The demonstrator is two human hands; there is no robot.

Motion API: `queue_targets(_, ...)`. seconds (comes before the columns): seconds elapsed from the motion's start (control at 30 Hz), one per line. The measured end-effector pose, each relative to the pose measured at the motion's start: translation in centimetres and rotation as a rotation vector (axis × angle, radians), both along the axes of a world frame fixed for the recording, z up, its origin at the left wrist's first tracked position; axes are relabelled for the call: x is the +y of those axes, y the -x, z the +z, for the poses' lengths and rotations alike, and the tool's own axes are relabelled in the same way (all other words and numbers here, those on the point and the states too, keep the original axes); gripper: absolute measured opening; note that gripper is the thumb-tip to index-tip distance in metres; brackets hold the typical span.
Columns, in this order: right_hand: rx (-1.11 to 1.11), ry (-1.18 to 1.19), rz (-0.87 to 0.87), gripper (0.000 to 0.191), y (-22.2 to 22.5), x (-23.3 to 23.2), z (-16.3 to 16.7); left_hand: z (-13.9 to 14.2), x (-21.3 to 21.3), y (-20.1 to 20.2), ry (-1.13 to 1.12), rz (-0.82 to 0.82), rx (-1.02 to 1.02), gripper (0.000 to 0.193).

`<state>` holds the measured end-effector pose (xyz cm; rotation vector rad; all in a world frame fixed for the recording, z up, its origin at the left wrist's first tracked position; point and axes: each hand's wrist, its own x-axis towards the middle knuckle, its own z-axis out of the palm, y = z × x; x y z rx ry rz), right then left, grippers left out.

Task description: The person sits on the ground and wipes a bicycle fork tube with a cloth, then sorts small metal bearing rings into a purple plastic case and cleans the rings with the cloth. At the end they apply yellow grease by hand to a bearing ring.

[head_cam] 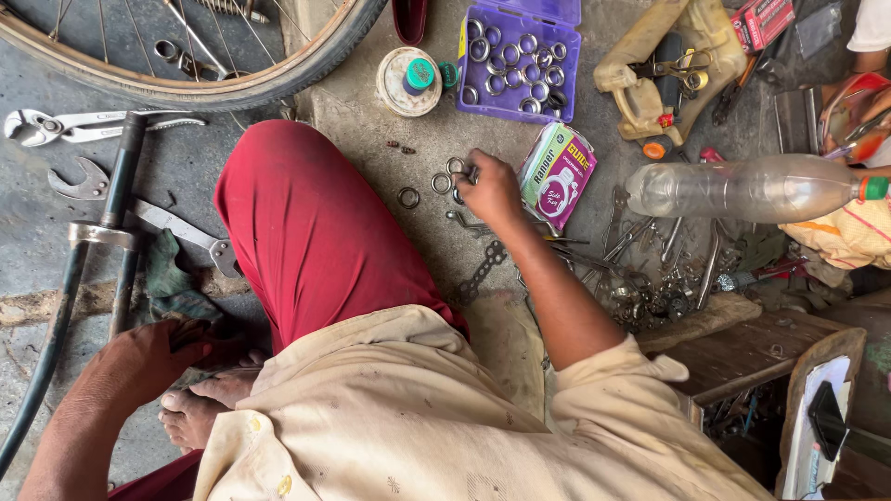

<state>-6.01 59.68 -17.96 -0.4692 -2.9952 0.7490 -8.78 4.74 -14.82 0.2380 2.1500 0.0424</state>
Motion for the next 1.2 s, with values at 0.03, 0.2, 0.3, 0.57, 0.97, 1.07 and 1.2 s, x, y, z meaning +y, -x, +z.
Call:
queue_targets(0.03, 0.029, -0.081, 0.056, 0.024, 0.1, -0.2, -0.3, -0.2, 0.1, 0.1, -0.006, 0.006, -0.002, 0.047)
queue_targets(0.2, -0.083, -0.273, 0.156, 0.031, 0.9, -1.3, 0.4, -0.4, -0.4, 0.0, -0.003, 0.018, 0.029, 0.051)
queue_targets(0.3, -0.174, -0.3, 0.162, 0.029, 1.1, -1.4, 0.9, -0.4, -0.5, -0.2, 0.001, 0.004, 0.031, 0.052)
queue_targets(0.57, -0.121, 0.367, -0.282, 0.013, 1.1, -1.4, 2.6, -0.3, -0.5, -0.3, 0.019, 0.027, 0.039, 0.053)
queue_targets(0.97, 0.106, 1.331, -0.078, 0.008, 2.2, -3.5, 10.6, -1.8, -0.5, -0.1, -0.005, 0.011, 0.022, 0.051)
queue_targets(1.07, 0.082, 1.367, -0.121, 0.011, 2.4, -3.9, 11.5, -1.8, -0.4, -0.1, 0.04, -0.042, 0.002, 0.053)
queue_targets(1.2, 0.08, 1.376, -0.146, 0.01, 2.3, -3.3, 10.7, -1.6, -0.3, -0.1, 0.039, -0.027, 0.002, 0.053)
